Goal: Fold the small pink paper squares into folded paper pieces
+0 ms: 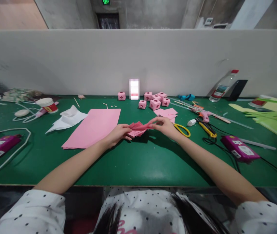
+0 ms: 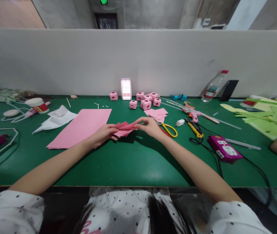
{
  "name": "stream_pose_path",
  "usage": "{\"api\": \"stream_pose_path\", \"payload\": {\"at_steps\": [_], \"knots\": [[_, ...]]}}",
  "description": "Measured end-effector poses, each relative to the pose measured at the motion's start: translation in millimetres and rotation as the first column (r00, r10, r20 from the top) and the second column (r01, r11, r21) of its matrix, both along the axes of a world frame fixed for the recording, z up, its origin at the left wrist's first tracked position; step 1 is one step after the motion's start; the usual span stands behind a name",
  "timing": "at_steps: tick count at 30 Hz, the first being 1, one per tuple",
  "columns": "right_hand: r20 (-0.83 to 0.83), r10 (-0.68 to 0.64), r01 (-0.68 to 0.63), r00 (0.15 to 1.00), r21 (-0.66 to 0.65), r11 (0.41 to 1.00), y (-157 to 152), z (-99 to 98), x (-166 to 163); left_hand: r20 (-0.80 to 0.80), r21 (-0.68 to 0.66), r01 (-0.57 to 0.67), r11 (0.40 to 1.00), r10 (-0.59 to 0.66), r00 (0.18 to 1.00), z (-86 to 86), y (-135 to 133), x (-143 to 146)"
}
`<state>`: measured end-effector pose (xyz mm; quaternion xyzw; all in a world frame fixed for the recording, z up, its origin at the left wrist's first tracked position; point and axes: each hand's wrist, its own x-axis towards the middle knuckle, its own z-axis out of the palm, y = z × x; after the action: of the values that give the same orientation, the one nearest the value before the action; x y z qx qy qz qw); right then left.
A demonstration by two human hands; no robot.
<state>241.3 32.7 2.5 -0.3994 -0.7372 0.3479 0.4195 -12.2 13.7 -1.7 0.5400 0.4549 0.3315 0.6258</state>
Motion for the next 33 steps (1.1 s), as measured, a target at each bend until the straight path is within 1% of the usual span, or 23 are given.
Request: {"api": "stream_pose_path", "payload": {"at_steps": [1,4,7,10,13,17,21,23,25,27,29,32,33], "knots": [[0.064,-0.002,-0.002,0.998,0.051,0.999,-2.0,-2.6,-4.4,-0.002,-0.005,-0.004,1.000,0.004,1.000,0.5,-0.2,0.3],[0.190,-0.088,0.056,0.978,0.164,0.985,-3.0,-12.2,-12.9,0.005,-0.020,0.002,1.000,-0.002,1.000,1.8,-0.7,0.8],[0.211,-0.144,0.103,0.967,0.192,0.976,0.8,-20.0,-15.6,0.037,-0.033,0.012,0.999,-0.011,0.999,1.6,-0.5,0.4],[0.123,-0.137,0.116,0.983,0.161,0.980,4.9,-25.0,-17.6,0.080,-0.036,0.012,0.999,-0.009,0.997,-0.2,0.0,-0.6],[0.073,-0.089,0.080,0.993,0.115,0.990,7.0,-28.4,-21.1,0.114,-0.003,0.026,1.000,-0.026,0.993,-2.4,0.7,-1.1],[0.089,-0.028,0.022,0.996,0.067,0.997,7.1,-31.2,-25.6,0.135,0.006,0.021,1.000,-0.022,0.991,-4.6,2.2,-0.8],[0.123,-0.031,0.020,0.992,0.089,0.996,7.2,-32.5,-28.9,0.142,0.002,0.015,1.000,-0.016,0.990,-5.5,3.0,-0.1],[0.071,-0.005,0.000,0.997,0.072,0.997,6.7,-32.4,-31.5,0.147,0.005,0.003,1.000,-0.004,0.989,-5.9,3.0,0.0],[-0.029,0.021,-0.021,0.999,0.026,0.999,4.5,-32.1,-35.6,0.151,-0.001,-0.010,1.000,0.010,0.989,-6.3,3.1,0.0],[-0.116,0.018,-0.021,0.993,-0.024,0.999,0.2,-32.1,-41.1,0.154,-0.012,-0.023,1.000,0.024,0.988,-6.6,3.4,0.0],[-0.145,0.014,-0.022,0.989,-0.053,0.998,-5.9,-32.7,-47.6,0.157,-0.020,-0.040,0.999,0.042,0.987,-6.6,3.7,-0.1],[-0.117,0.064,-0.068,0.991,-0.030,0.997,-15.0,-33.8,-59.0,0.162,-0.024,-0.049,0.999,0.052,0.985,-6.0,3.7,-0.2],[-0.118,0.061,-0.063,0.991,-0.009,0.998,-17.2,-33.9,-63.3,0.166,-0.025,-0.046,0.999,0.050,0.985,-5.8,3.5,-0.1]]}}
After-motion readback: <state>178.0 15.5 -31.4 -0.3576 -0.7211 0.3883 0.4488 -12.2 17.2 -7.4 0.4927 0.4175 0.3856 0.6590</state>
